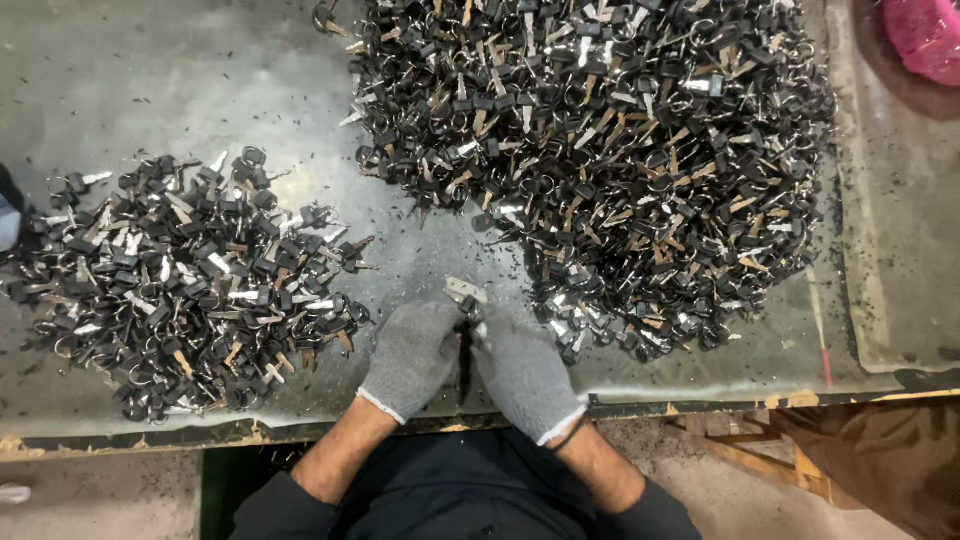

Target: The person, wearing gloves, picks small metal parts one at a time from a large pile on a workbench and places selected pieces into a separate pile beside it, continuously sorting through the heap.

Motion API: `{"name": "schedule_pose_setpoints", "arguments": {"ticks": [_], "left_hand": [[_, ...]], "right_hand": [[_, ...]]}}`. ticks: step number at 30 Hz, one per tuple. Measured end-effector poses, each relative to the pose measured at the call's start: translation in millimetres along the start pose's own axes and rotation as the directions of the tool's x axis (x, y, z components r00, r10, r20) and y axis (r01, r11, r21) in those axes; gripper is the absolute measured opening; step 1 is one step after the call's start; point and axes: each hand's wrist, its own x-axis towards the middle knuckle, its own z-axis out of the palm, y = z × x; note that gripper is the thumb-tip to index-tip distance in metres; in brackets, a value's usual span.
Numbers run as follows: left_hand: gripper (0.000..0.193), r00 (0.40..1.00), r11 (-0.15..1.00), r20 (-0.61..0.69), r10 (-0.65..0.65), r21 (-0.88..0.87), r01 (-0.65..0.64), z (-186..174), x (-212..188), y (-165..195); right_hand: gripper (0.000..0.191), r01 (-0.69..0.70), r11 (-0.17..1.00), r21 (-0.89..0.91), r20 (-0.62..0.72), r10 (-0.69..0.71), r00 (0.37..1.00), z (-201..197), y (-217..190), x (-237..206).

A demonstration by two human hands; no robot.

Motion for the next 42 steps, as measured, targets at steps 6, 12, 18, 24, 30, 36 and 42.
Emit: {"name": "schedule_pose_setpoints", "arguments": {"ticks": [6, 12, 18, 24, 30, 36, 42], "left_hand": [[0.027, 0.997, 0.998, -0.059, 0.057, -0.001, -0.057, 10.7, -6.2, -6.0], [0.018, 0.998, 0.999, -0.057, 0.019, 0.035, -0.017, 21.2, -8.9, -14.6], [0.023, 0.997, 0.996, -0.035, 0.073, 0.055, -0.071, 17.0, -5.5, -8.5], [0.037, 0.992, 0.997, -0.122, 0.030, -0.074, -0.039, 7.7, -11.3, -2.7], [0.040, 0.982, 0.992, -0.150, 0.115, 0.061, -0.107, 16.2, -14.0, 0.1], [0.044, 0.976, 0.997, -0.215, 0.031, 0.075, -0.015, 11.2, -21.6, 0.7], [0.016, 0.980, 0.980, -0.190, 0.057, 0.198, -0.018, 23.7, -22.8, -2.9]], "right_hand": [[0.037, 0.121, 0.848, -0.516, -0.175, -0.242, 0.954, -10.6, -8.5, 0.1], [0.025, 0.383, 0.840, -0.384, 0.110, -0.370, 0.923, -29.0, -0.8, 10.3], [0.026, 0.065, 0.924, -0.378, -0.087, -0.105, 0.991, -12.3, -18.2, 5.8], [0.023, -0.053, 0.995, -0.086, 0.061, 0.058, 0.996, -22.8, -8.4, 1.1], [0.029, 0.090, 0.808, -0.582, -0.111, -0.188, 0.976, -32.4, -37.0, -9.6], [0.035, -0.143, 0.988, 0.055, 0.135, 0.134, 0.982, -47.7, -20.0, 5.3], [0.031, 0.042, 0.971, -0.235, -0.065, -0.059, 0.996, -14.1, -8.6, -17.4]]}}
